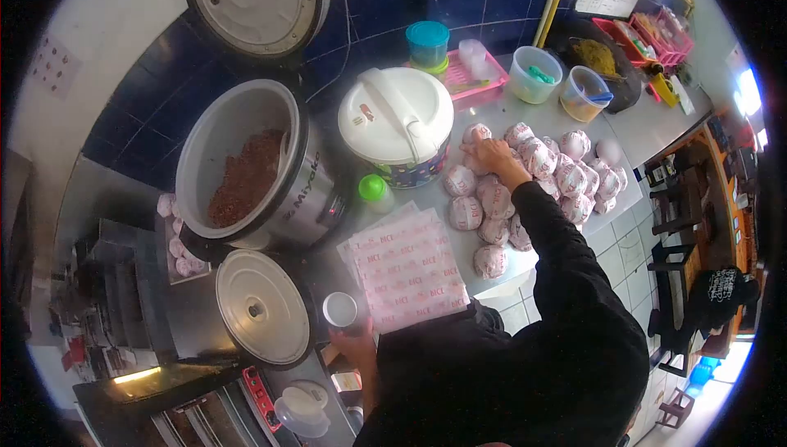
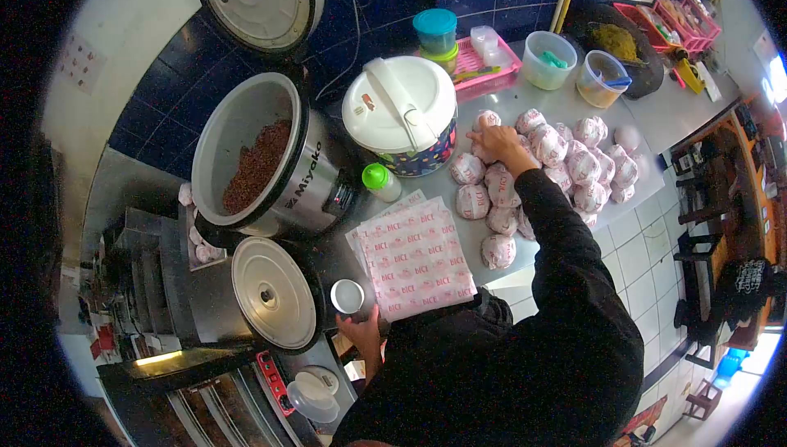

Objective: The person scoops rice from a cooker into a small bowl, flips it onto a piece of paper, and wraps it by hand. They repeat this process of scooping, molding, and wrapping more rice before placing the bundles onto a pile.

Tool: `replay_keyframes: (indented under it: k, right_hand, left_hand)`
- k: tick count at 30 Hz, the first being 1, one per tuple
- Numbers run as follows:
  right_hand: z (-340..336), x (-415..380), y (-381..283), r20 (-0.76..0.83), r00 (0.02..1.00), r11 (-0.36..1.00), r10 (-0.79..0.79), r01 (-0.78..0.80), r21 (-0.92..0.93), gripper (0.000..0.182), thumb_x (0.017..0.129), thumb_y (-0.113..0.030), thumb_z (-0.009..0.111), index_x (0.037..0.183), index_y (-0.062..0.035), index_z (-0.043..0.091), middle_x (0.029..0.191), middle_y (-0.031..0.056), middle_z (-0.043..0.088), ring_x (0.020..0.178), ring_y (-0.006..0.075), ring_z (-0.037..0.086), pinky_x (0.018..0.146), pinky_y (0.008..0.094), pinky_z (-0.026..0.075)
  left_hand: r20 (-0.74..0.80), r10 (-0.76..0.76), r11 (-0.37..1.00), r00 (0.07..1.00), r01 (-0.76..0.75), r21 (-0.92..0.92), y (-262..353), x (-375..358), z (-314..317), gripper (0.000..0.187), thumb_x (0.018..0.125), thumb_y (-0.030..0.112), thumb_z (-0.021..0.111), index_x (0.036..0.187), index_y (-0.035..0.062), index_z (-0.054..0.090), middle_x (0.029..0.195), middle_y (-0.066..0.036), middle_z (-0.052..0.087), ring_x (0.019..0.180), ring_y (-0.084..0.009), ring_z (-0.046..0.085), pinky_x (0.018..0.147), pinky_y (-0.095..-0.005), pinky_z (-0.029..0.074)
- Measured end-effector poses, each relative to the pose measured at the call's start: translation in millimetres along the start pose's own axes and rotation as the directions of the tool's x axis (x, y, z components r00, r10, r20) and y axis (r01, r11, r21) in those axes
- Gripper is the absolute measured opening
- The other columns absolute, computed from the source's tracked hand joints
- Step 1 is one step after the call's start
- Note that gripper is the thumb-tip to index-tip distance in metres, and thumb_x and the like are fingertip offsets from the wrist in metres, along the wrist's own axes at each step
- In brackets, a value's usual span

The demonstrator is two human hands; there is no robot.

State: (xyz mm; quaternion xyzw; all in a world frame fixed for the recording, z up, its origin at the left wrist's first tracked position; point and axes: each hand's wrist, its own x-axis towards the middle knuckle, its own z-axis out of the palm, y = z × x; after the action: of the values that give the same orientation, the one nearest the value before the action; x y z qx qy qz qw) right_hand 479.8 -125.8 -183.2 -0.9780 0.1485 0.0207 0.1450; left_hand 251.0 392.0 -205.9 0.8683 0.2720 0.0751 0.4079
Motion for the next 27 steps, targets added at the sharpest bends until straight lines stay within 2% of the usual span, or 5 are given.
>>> replay_keyframes:
  k: [8,12,17,23,27]
  right_hand:
    - [1.2,-7.9,-7.1,-0.163,0.985,0.956,-0.052,0.002,-0.292,0.051,0.097,-0.05,0.057,0.127,-0.0092,0.06,0.133,0.0176,0.053,0.118,0.0366,0.057,0.087,0.0533,0.051]
    - [-6.2,-20.4,-29.6,-0.32,0.945,0.973,-0.067,-0.009,-0.229,0.042,0.098,-0.041,0.059,0.121,-0.0068,0.061,0.124,0.0195,0.058,0.109,0.0363,0.061,0.082,0.0496,0.052]
    - [-48.9,-100.0,-103.1,-0.571,0.818,0.954,0.075,0.107,0.279,0.024,0.098,-0.025,0.062,0.102,-0.0021,0.059,0.097,0.0194,0.061,0.088,0.0379,0.063,0.077,0.0463,0.05]
    - [-25.9,-184.0,-212.1,-0.337,0.937,0.721,-0.089,0.294,0.627,0.015,0.097,-0.016,0.065,0.104,-0.004,0.063,0.081,0.0108,0.058,0.069,0.0224,0.057,0.063,0.0352,0.046]
    - [-56.2,-199.4,-287.9,-0.251,0.942,0.668,-0.223,0.335,0.665,0.018,0.093,-0.013,0.07,0.106,-0.0028,0.064,0.077,0.0086,0.057,0.067,0.0184,0.057,0.062,0.0325,0.047]
  left_hand:
    - [0.002,0.126,0.981,0.992,-0.125,0.15,1.4,22.5,15.5,0.108,0.065,0.038,0.095,0.14,-0.0123,0.038,0.132,-0.029,0.051,0.127,-0.0427,0.05,0.109,-0.0504,0.038]
    - [-0.033,0.156,0.984,0.987,-0.153,0.087,-0.3,26.8,16.5,0.107,0.072,0.041,0.09,0.144,-0.0114,0.031,0.14,-0.031,0.044,0.131,-0.044,0.045,0.111,-0.0503,0.035]
    - [-0.005,0.199,0.98,0.98,-0.199,0.01,1.9,37.1,20.1,0.098,0.075,0.032,0.089,0.144,-0.009,0.033,0.136,-0.029,0.049,0.125,-0.0422,0.052,0.107,-0.0488,0.04]
    - [0.216,0.295,0.955,0.931,-0.277,-0.109,32.9,55.6,-5.8,0.093,0.068,0.019,0.09,0.14,-0.0022,0.034,0.13,-0.025,0.055,0.123,-0.0339,0.057,0.104,-0.0459,0.045]
    - [0.456,0.491,0.869,0.742,-0.381,-0.317,69.0,82.3,-30.8,0.094,0.068,0.018,0.09,0.141,-0.0009,0.034,0.132,-0.021,0.054,0.125,-0.0316,0.057,0.106,-0.0446,0.045]
